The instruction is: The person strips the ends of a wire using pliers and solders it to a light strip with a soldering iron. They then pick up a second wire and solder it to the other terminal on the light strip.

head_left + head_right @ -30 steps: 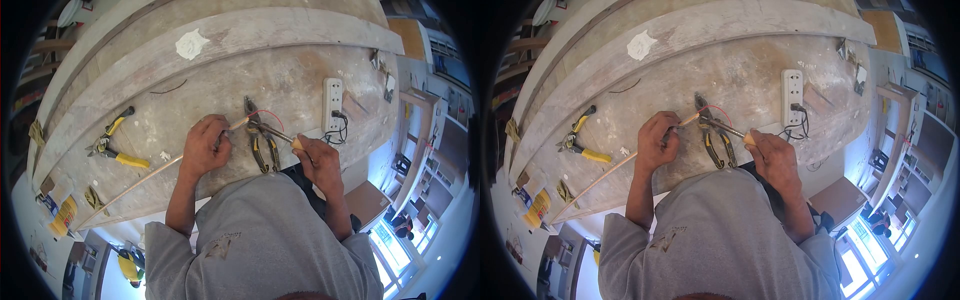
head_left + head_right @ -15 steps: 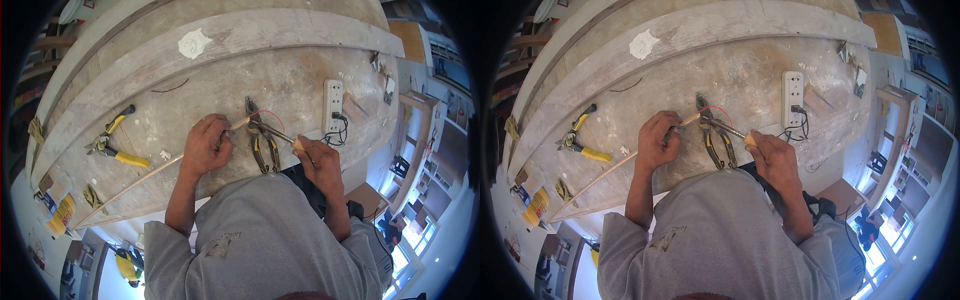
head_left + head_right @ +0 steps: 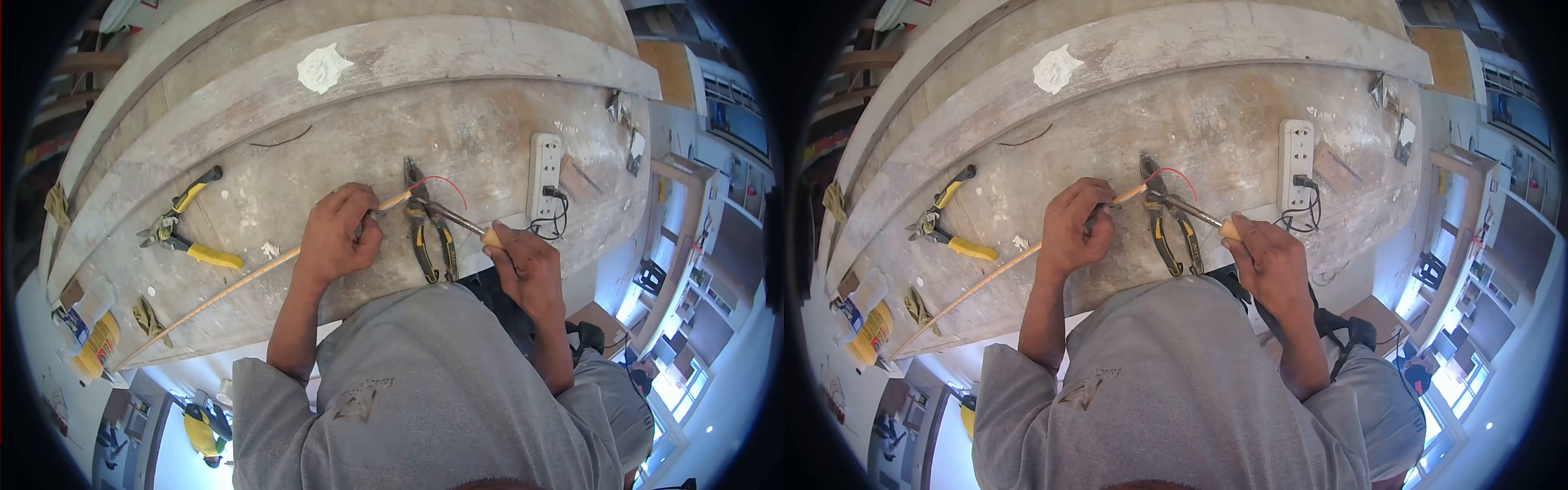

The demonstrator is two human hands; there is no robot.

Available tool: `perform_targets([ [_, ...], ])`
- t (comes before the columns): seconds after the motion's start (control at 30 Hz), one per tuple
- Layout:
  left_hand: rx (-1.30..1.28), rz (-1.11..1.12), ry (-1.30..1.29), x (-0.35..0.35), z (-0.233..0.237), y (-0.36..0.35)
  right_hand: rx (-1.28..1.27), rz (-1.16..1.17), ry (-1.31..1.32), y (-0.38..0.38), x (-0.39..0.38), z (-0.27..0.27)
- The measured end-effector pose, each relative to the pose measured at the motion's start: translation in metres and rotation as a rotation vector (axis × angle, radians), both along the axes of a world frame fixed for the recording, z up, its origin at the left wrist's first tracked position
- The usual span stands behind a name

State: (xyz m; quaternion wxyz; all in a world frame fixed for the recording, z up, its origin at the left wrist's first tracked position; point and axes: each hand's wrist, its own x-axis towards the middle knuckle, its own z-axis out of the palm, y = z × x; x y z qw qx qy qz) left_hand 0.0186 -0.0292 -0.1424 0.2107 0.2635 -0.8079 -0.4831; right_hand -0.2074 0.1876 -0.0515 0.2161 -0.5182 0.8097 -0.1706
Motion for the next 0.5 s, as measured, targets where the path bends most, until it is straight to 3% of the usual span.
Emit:
perform_targets([
  [0.5,-0.048,-0.016,0.024,0.0011,-0.0029,-0.001,0.028,0.038,0.027,-0.0024,-0.0012,-0.0011],
])
